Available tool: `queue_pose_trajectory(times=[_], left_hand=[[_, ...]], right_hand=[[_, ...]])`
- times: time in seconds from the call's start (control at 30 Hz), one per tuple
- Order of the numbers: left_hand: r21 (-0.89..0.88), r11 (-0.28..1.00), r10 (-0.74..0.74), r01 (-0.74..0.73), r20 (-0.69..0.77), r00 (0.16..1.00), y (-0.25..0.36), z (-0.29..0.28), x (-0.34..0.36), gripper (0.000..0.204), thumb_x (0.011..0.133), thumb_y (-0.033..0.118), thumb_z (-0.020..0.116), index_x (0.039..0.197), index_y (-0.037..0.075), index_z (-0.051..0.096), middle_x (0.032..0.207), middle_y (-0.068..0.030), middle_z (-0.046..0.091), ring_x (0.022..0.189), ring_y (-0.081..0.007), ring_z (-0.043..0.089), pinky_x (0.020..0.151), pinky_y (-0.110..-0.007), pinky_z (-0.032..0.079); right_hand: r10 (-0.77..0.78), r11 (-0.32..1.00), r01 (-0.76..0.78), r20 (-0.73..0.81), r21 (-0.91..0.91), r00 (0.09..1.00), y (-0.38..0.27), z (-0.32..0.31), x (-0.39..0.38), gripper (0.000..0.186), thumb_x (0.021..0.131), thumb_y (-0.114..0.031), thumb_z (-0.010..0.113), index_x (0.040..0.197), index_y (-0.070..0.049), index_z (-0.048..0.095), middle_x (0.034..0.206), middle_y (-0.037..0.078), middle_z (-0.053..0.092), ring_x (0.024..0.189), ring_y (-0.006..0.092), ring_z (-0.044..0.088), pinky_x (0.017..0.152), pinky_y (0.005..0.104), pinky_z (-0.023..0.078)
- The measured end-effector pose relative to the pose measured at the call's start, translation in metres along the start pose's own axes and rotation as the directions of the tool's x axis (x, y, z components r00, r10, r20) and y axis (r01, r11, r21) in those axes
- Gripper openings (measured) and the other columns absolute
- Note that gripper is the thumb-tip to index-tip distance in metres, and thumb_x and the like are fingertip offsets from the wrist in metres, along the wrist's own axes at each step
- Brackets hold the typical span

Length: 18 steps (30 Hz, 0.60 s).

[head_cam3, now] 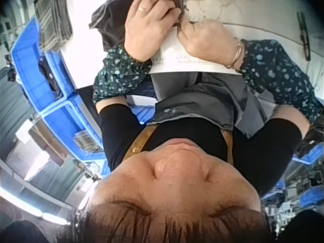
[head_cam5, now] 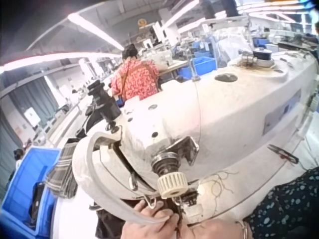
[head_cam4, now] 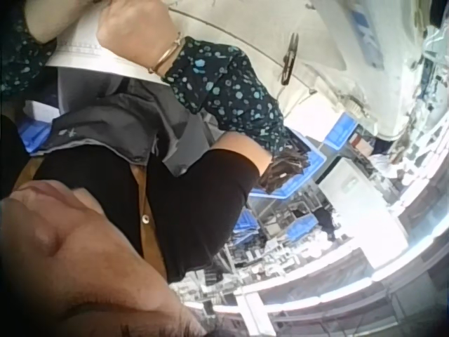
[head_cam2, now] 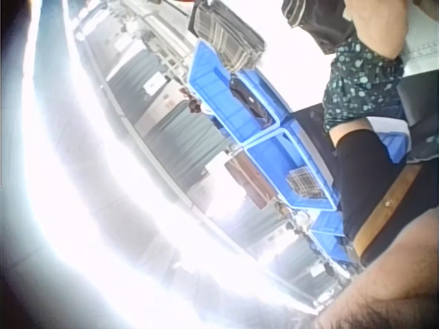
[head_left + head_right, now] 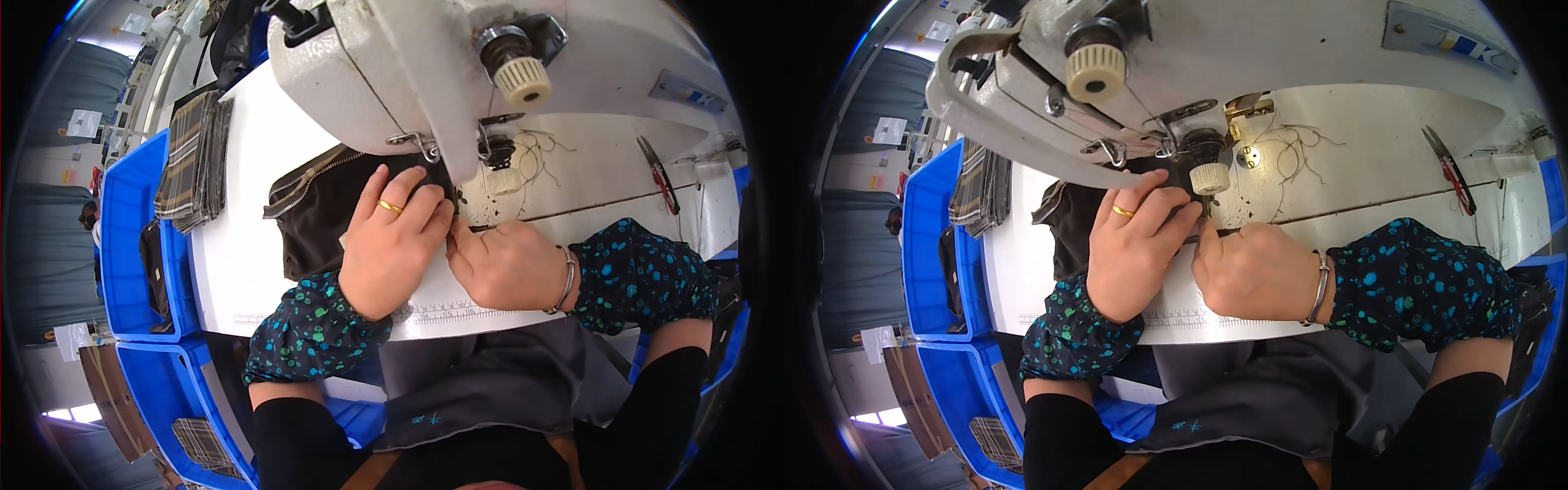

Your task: The person uses a sewing machine to stitch a zipper onto a small black pouch. They guide the fabric under the needle, sew along the zipper line, and then remove the finished pouch to place it in a blue bin. The person then picks up another pouch and repeats the sewing process.

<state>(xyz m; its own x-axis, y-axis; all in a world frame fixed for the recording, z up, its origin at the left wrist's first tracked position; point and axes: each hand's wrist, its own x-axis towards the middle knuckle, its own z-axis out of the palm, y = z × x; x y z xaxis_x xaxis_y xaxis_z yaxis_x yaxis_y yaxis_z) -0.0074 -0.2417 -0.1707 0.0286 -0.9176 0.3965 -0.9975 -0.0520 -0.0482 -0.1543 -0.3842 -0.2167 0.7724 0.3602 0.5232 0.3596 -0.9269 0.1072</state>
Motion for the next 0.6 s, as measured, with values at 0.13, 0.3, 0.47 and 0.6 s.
queue_pose_trajectory(times=[0.13, 0.3, 0.47, 0.6], left_hand=[[-0.041, 0.999, 0.013, -0.012, 0.037, 0.999, -0.003, 0.005, 0.000, 0.027, 0.076, 0.014, 0.072, 0.102, 0.011, 0.077, 0.098, 0.0007, 0.063, 0.104, -0.0220, 0.063, 0.091, -0.039, 0.050], [-0.058, 0.998, 0.005, -0.004, 0.019, 1.000, -0.004, 0.009, 0.001, 0.025, 0.077, 0.015, 0.069, 0.101, 0.010, 0.075, 0.092, -0.0005, 0.058, 0.099, -0.0227, 0.061, 0.096, -0.041, 0.048], [-0.045, 0.999, -0.008, 0.007, -0.022, 1.000, -0.019, 0.019, 0.006, 0.025, 0.079, 0.013, 0.067, 0.102, 0.007, 0.074, 0.094, -0.0027, 0.058, 0.102, -0.0241, 0.059, 0.107, -0.045, 0.046], [-0.035, 0.998, -0.044, 0.044, 0.009, 0.999, -0.023, 0.021, 0.012, 0.034, 0.080, 0.012, 0.071, 0.113, 0.010, 0.077, 0.099, -0.0020, 0.068, 0.104, -0.0263, 0.066, 0.094, -0.039, 0.048]], right_hand=[[0.000, 1.000, 0.000, 0.009, -0.003, 1.000, -0.001, -0.001, 0.000, 0.027, 0.075, -0.014, 0.068, 0.089, 0.008, 0.074, 0.098, 0.034, 0.074, 0.051, 0.0172, 0.065, 0.043, 0.0298, 0.048], [0.038, 0.999, -0.038, 0.011, 0.021, 0.999, 0.000, 0.000, -0.001, 0.025, 0.078, -0.014, 0.068, 0.091, 0.007, 0.074, 0.102, 0.034, 0.074, 0.051, 0.0175, 0.065, 0.043, 0.0309, 0.048], [0.115, 0.993, -0.116, 0.031, 0.030, 0.993, 0.013, 0.002, 0.007, 0.028, 0.080, -0.013, 0.067, 0.097, 0.008, 0.073, 0.105, 0.032, 0.075, 0.052, 0.0182, 0.066, 0.045, 0.0318, 0.051], [0.137, 0.991, -0.137, 0.023, -0.004, 0.990, 0.018, 0.006, 0.008, 0.029, 0.080, -0.012, 0.067, 0.099, 0.009, 0.073, 0.105, 0.030, 0.075, 0.054, 0.0184, 0.067, 0.047, 0.0316, 0.052]])
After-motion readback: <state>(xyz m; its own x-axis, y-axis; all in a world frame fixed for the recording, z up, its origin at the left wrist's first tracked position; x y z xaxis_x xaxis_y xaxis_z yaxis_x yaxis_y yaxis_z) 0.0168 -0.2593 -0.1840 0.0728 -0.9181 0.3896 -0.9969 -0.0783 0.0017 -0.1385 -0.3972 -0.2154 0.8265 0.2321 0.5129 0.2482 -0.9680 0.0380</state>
